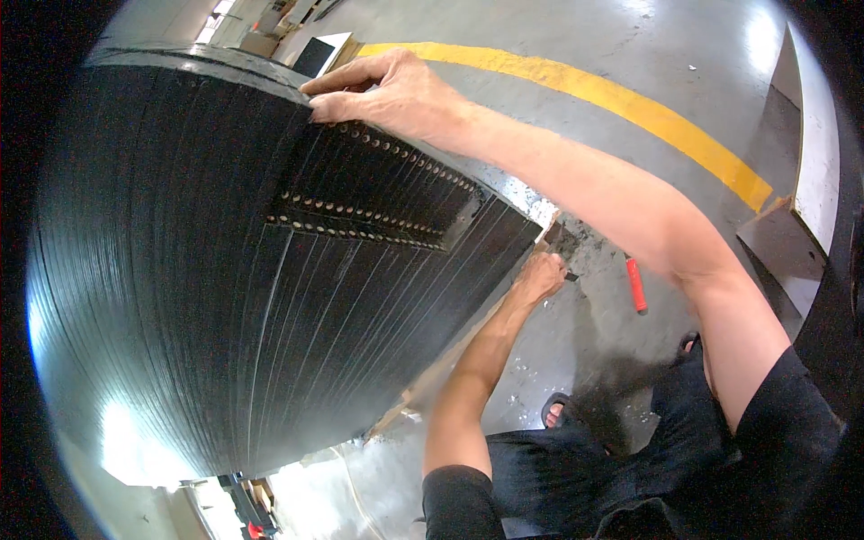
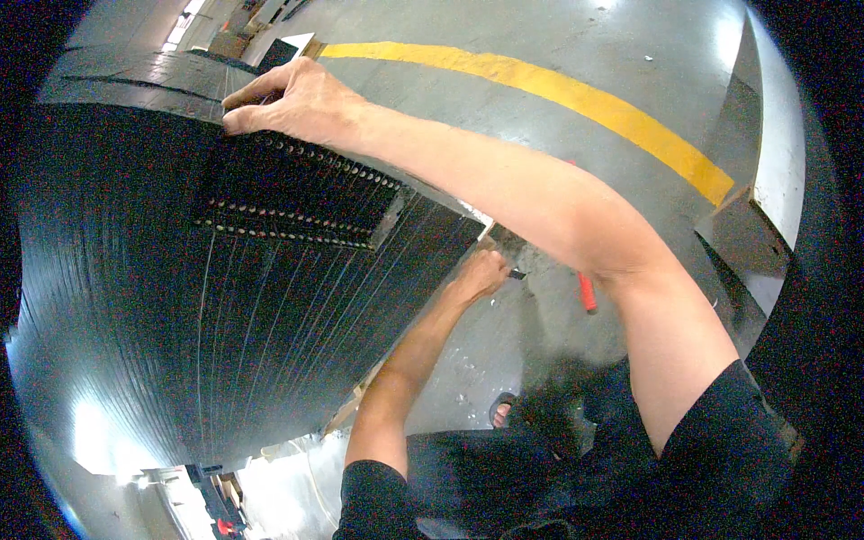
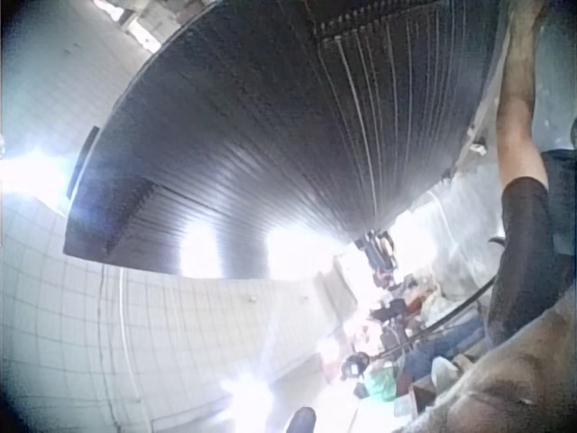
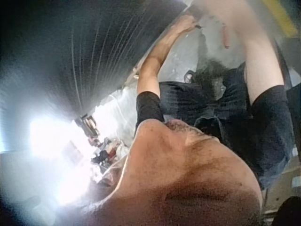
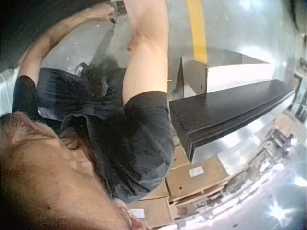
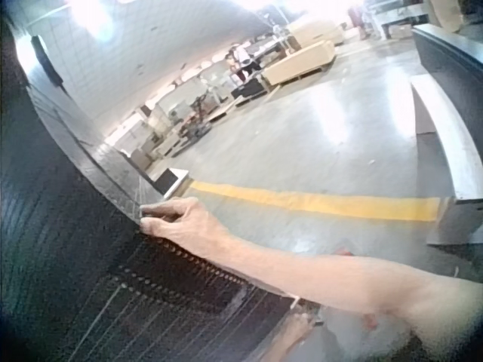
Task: Manually inserting and hammering metal components into a bamboo or wood panel.
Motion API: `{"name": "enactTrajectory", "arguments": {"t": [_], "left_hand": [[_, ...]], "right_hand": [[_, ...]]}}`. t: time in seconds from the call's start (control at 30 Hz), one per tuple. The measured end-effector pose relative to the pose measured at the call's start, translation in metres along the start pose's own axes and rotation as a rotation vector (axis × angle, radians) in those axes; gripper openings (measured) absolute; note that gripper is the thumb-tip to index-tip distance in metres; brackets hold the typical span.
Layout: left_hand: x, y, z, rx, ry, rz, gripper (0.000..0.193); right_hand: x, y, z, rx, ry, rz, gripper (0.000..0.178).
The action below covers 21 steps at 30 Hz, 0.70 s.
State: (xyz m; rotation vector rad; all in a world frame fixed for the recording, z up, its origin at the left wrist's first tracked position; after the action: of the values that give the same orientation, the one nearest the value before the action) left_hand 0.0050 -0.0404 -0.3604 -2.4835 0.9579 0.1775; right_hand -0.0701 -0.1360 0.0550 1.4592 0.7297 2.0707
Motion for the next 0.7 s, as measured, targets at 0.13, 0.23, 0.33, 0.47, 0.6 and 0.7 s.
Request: {"name": "enactTrajectory", "arguments": {"t": [0.13,0.23,0.33,0.47,0.6,0.7], "left_hand": [[0.002,0.002,0.002,-0.004,0.067,0.025,0.028],[0.000,0.004,0.003,-0.022,0.003,0.015,0.027],[0.006,0.006,0.003,-0.054,-0.051,-0.021,0.026],[0.008,0.009,0.005,-0.012,0.016,-0.015,0.025],[-0.001,0.006,-0.001,-0.039,-0.024,-0.019,0.023],[-0.006,0.011,-0.005,-0.011,0.044,-0.034,0.023]], "right_hand": [[0.000,0.001,0.005,0.010,0.007,-0.008,0.034],[0.000,0.000,0.001,0.006,-0.003,-0.025,0.032],[-0.001,0.001,0.001,-0.002,-0.028,-0.029,0.029],[0.006,-0.008,0.005,0.107,-0.166,-0.173,0.054],[-0.019,-0.025,-0.006,0.221,-0.390,-0.188,0.074],[-0.039,-0.030,-0.014,0.346,-0.384,-0.049,0.082]]}}
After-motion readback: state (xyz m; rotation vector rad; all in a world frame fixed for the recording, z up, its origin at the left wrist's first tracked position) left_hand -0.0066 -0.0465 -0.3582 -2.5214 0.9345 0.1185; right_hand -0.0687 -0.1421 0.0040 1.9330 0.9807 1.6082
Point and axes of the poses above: each hand's wrist, its own y-axis towards the middle knuckle, its own z-axis out of the palm, x = y × z, the point moved 9 cm from there along y, towards the middle knuckle, and after that the axes turned 2 degrees about y, right-handed, at the moved point
